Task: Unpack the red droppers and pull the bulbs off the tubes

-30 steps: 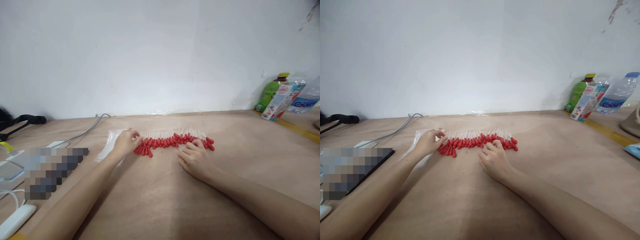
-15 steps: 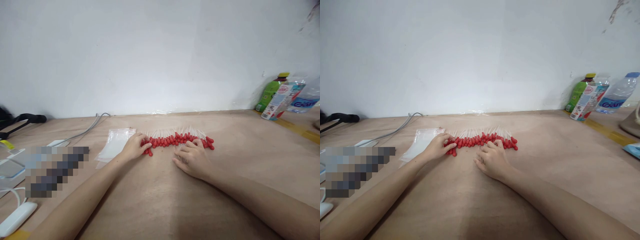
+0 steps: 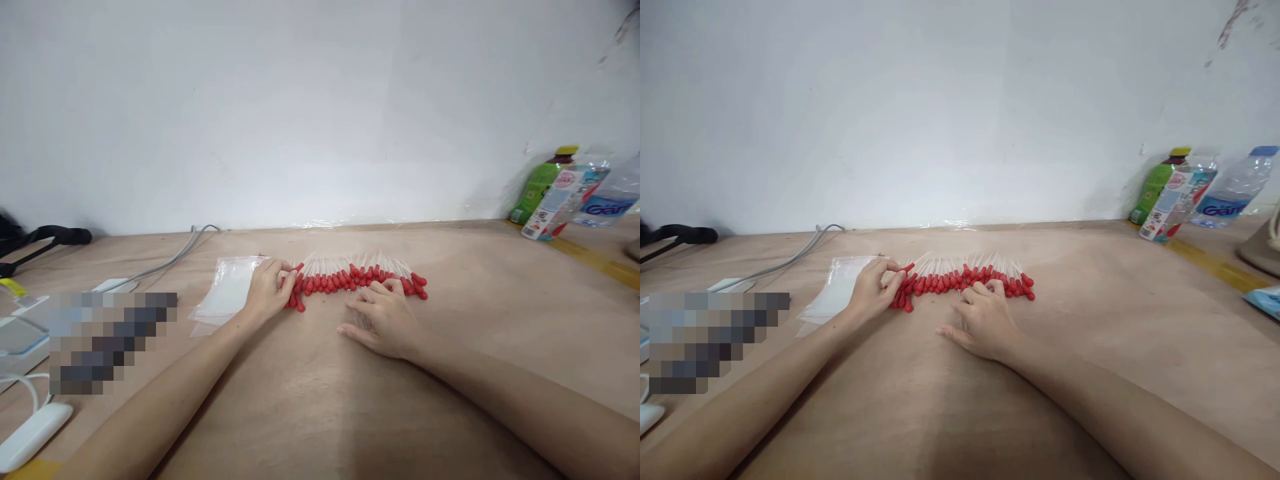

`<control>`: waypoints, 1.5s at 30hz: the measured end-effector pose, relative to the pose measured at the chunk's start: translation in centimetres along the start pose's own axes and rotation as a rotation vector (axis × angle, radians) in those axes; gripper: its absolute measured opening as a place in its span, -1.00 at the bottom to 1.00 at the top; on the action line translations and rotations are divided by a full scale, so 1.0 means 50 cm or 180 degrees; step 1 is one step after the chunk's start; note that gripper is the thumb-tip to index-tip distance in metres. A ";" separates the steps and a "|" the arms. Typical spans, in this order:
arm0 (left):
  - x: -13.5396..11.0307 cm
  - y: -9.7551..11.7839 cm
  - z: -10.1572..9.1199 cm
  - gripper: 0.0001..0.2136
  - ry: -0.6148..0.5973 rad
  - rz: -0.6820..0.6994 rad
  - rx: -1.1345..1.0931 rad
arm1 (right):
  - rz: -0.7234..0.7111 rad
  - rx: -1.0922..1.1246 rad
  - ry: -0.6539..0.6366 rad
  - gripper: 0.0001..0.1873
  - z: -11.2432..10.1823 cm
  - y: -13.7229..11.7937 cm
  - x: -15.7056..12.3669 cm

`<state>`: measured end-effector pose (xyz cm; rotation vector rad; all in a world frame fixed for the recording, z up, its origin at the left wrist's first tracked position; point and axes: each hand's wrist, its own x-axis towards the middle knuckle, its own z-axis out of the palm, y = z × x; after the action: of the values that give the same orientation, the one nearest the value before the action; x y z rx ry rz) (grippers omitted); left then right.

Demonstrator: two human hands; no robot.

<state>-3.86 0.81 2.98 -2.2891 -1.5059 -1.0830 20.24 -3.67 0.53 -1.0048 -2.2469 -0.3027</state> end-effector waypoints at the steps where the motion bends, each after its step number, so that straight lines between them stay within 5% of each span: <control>1: -0.003 0.004 0.001 -0.88 0.0148 0.0058 -0.0077 | 0.0087 0.0046 0.0192 -0.63 0.000 0.004 -0.001; 4: -0.017 0.025 0.005 -0.90 0.0314 0.0338 -0.0381 | 0.0486 0.0075 0.0837 -0.73 -0.001 0.024 -0.010; 7: -0.038 0.056 0.010 -0.90 -0.0037 0.0662 -0.0647 | 0.0577 -0.0045 0.1091 -0.66 -0.010 0.054 -0.027; 12: -0.066 0.086 0.020 -0.90 -0.0543 0.1180 -0.0942 | -0.0073 -0.0161 0.0675 -0.54 -0.023 0.081 -0.049; 17: -0.071 0.083 0.026 -0.92 -0.0566 0.1457 -0.1096 | -0.0370 0.0054 0.0558 -0.79 -0.011 0.074 -0.053; 26: -0.070 0.123 0.019 -0.67 -0.0722 0.1230 -0.0931 | -0.0402 0.0345 0.0730 -0.90 -0.004 0.055 -0.048; 31: -0.072 0.134 0.038 -0.83 -0.0827 0.1287 -0.0615 | -0.0449 0.0455 0.0689 -0.90 -0.004 0.036 -0.042; 45: -0.075 0.138 0.031 -0.85 -0.0747 0.1658 -0.0428 | -0.0821 0.0810 0.0516 -0.87 0.015 0.034 -0.052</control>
<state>1.98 -4.27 0.94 -2.7551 -0.8253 -0.8073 22.42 -3.67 -1.79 -0.5398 -2.1986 -0.1940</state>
